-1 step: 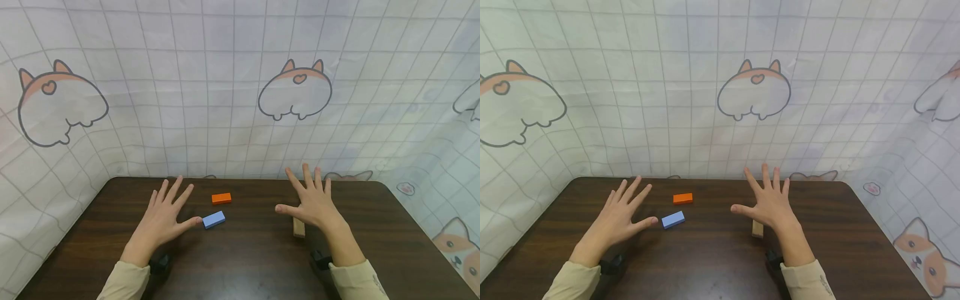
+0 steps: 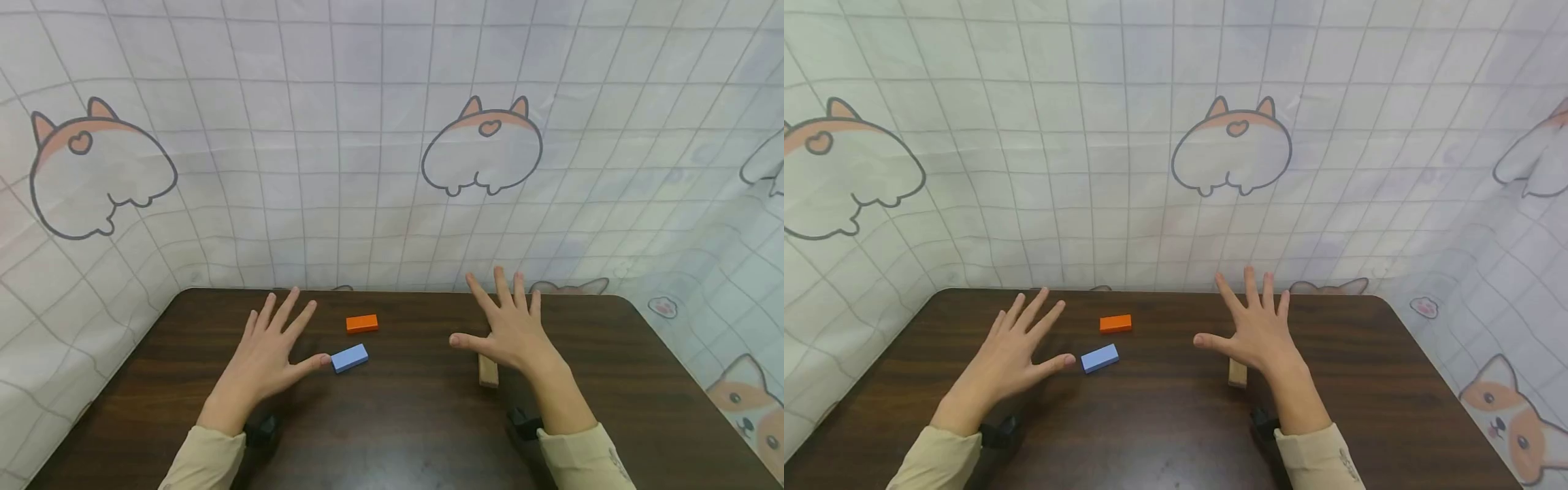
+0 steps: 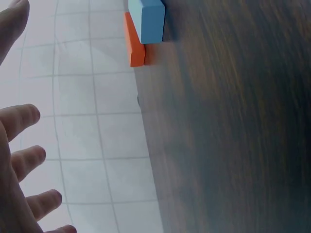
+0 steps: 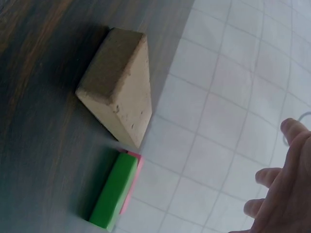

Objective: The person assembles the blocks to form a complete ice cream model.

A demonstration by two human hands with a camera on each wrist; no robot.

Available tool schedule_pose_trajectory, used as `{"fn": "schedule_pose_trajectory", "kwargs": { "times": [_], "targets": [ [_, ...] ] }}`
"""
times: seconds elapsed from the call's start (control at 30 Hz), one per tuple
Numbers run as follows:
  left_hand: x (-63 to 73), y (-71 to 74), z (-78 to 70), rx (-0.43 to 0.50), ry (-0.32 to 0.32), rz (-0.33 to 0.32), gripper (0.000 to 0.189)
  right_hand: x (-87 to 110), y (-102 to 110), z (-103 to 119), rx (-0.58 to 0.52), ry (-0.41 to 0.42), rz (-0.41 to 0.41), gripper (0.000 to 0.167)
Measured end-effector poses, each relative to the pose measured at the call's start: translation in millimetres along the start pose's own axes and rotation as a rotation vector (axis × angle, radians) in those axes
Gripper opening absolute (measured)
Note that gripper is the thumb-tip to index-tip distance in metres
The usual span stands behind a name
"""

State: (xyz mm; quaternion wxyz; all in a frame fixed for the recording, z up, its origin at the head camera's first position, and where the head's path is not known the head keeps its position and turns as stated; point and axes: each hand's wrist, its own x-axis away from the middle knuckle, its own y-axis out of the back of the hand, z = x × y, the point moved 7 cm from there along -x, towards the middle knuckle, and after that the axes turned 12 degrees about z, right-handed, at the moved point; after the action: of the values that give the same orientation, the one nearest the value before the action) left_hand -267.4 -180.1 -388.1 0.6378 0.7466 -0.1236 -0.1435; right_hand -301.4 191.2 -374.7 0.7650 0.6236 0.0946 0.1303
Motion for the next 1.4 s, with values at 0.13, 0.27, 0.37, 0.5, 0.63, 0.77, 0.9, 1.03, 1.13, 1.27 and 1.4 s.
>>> {"fn": "schedule_pose_trajectory", "kwargs": {
  "times": [0.13, 0.27, 0.37, 0.5, 0.63, 0.77, 0.9, 1.03, 1.13, 1.27, 1.4],
  "targets": [
    [-0.7, 1.7, -2.1, 0.004, -0.012, -0.007, 0.093, 1.5, 3.4, 2.3, 0.005, 0.009, -0.021, 0.106],
    [0.2, 2.5, -4.5, 0.009, -0.027, -0.021, 0.092, 2.9, 8.6, 7.1, 0.006, 0.034, -0.066, 0.105],
    [1.6, 0.1, -7.3, 0.011, -0.038, -0.022, 0.090, 3.6, 11.3, 10.0, -0.003, 0.038, -0.092, 0.102],
    [1.7, -4.2, -17.4, 0.025, -0.070, -0.012, 0.088, 3.1, 11.9, 9.0, -0.044, 0.007, -0.086, 0.098],
    [0.7, -8.1, -30.5, 0.074, -0.101, 0.010, 0.086, 3.7, 13.7, 6.9, -0.087, -0.023, -0.079, 0.092],
    [-2.8, -15.7, -36.5, 0.147, -0.099, 0.075, 0.081, 8.6, 16.4, 2.3, -0.126, -0.055, -0.064, 0.086],
    [-10.7, -21.6, -38.9, 0.215, -0.089, 0.135, 0.074, 13.1, 16.2, -1.9, -0.155, -0.068, 0.013, 0.080],
    [-27.8, -26.5, -46.8, 0.252, -0.097, 0.175, 0.070, 16.8, 11.9, -7.9, -0.177, -0.088, 0.110, 0.076],
    [-37.4, -30.1, -52.4, 0.275, -0.089, 0.187, 0.068, 19.9, 8.5, -11.0, -0.176, -0.098, 0.133, 0.075],
    [-37.8, -37.0, -54.7, 0.282, -0.056, 0.210, 0.063, 22.4, 4.4, -12.2, -0.173, -0.091, 0.135, 0.073],
    [-33.6, -40.3, -52.1, 0.259, -0.033, 0.212, 0.059, 21.3, 4.2, -15.0, -0.173, -0.112, 0.116, 0.069]
  ]
}}
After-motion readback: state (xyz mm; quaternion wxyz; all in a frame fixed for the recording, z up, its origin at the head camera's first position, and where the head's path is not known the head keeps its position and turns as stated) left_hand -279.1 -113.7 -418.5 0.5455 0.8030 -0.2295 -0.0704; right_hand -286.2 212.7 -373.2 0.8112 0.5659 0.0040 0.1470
